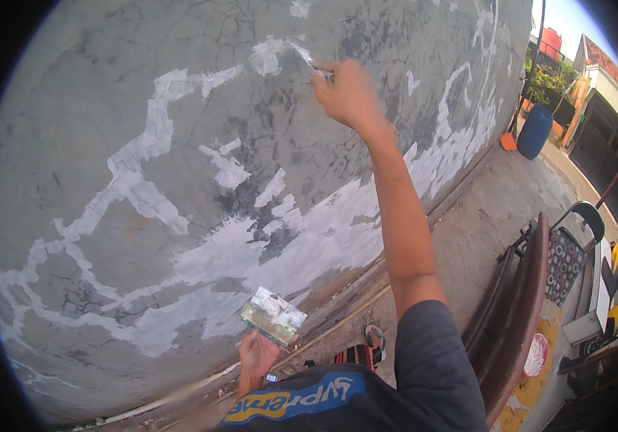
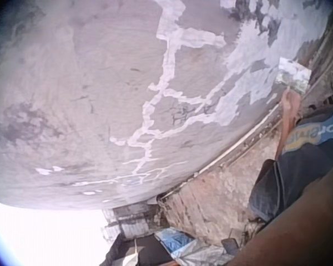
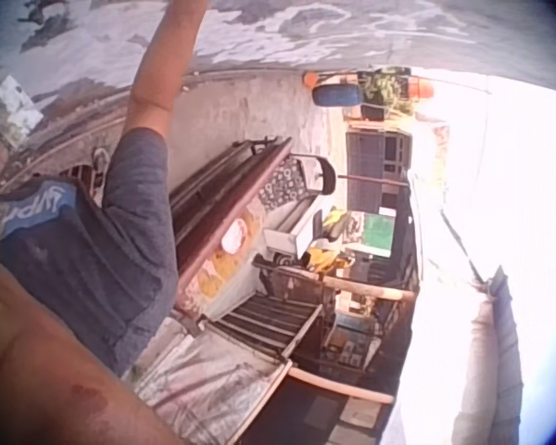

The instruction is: The person uses a putty knife to apply white plaster to a cracked concrete wall, repeatedly scooping material from a small container and smoothing it onto the surface.

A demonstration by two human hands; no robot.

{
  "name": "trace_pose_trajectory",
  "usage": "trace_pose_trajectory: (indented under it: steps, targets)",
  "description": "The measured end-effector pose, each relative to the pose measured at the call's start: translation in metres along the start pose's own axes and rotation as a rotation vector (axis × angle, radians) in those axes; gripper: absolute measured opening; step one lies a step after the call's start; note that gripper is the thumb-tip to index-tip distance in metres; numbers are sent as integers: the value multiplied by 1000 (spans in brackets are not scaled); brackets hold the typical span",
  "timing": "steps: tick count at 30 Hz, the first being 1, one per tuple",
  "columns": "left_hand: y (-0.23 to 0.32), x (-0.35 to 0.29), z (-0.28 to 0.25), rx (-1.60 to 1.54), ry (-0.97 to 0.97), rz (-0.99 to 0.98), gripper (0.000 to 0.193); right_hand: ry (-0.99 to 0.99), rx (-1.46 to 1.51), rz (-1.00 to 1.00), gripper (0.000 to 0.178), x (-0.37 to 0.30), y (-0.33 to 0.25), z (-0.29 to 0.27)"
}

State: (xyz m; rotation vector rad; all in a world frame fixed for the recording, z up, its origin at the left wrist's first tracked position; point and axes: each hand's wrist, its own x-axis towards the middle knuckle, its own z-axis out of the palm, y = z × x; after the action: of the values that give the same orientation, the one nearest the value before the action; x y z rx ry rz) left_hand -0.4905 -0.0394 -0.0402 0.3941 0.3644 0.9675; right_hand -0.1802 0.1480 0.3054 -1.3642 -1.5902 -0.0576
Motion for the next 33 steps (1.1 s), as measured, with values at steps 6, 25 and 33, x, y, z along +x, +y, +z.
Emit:
trace_pose_trajectory:
  steps: [6,25,33]
  targets:
    - [-1,-2,3,5,15,5,73,1,-35,-1,38,-1,17,17]
    - [-1,4,-1,-81,-25,28,68,87,51,-62,39,9,-2,2]
    - [-3,2,-8,-27,39,67,78,-110,-130,-118,38,-30,-25,24]
